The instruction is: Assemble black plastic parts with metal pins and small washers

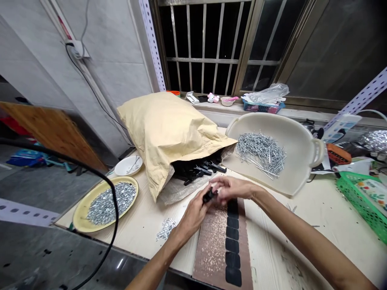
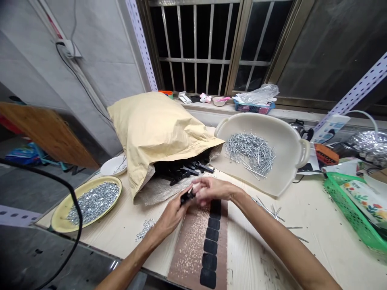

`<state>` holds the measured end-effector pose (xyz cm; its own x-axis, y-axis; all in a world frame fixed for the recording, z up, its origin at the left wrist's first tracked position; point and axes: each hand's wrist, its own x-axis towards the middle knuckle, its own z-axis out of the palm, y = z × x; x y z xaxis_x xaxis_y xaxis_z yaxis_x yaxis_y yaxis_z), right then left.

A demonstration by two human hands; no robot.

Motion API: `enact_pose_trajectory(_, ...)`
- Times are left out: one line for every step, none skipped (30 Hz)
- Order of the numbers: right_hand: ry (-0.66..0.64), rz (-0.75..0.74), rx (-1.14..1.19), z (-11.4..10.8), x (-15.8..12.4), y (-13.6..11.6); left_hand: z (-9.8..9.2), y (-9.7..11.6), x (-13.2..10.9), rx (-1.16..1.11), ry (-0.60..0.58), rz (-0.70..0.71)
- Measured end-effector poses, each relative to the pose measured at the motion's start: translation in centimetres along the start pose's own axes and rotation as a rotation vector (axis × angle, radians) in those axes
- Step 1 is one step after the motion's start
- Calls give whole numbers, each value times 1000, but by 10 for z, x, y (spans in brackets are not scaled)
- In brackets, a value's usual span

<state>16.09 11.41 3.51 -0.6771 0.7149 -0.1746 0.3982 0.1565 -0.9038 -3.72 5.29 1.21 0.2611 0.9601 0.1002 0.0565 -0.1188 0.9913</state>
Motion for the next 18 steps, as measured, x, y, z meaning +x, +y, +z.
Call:
enact_pose_trajectory(150, 25, -150, -8, 9, 6, -1, -4, 3, -74, 46, -79)
enact_pose_trajectory(322, 69, -327, -15, 19, 13, -2, -7, 5, -164, 80, -170)
enact_pose_trajectory(470, 124, -495, -21, 28, 21, -3, -9, 7, -272, 96, -265)
enact_pose_trajectory(573, 181, -626, -24, 36, 29, -6, -10, 8, -392, 100, -354)
enact_pose_trajectory(631, 226, -705, -26, 43, 36, -9, -10, 9, -517, 96, -429)
enact_pose_trajectory(655, 254, -734, -25, 49, 42, -12, -10, 9, -637, 92, -487)
enact_pose_trajectory(665, 268, -737, -23, 54, 45, -16, -9, 9, -739, 92, -532)
enact_pose_trajectory(683, 279, -744, -21, 57, 47, -19, -8, 8, -815, 98, -566)
enact_pose_trajectory(697, 276, -755, -17, 59, 48, -21, -7, 8, -860, 107, -591)
enact_pose_trajectory(695, 259, -778, -12, 61, 47, -23, -6, 7, -877, 120, -603)
enact_pose_trajectory(675, 234, -812, -7, 63, 45, -23, -6, 7, -868, 136, -602)
enact_pose_trajectory(643, 206, -851, -2, 65, 43, -23, -7, 7, -840, 154, -590)
enact_pose_trajectory(601, 181, -890, 3, 68, 42, -22, -8, 7, -804, 171, -572)
enact_pose_trajectory(559, 162, -923, 8, 72, 40, -21, -9, 7, -767, 191, -552)
enact_pose_trajectory(525, 154, -945, 12, 75, 39, -19, -11, 7, -735, 214, -532)
enact_pose_trajectory(506, 153, -952, 15, 79, 38, -17, -12, 8, -711, 239, -520)
enact_pose_trajectory(494, 150, -951, 18, 81, 38, -16, -14, 8, -697, 264, -513)
enact_pose_trajectory(482, 146, -953, 19, 83, 38, -16, -15, 8, -691, 286, -509)
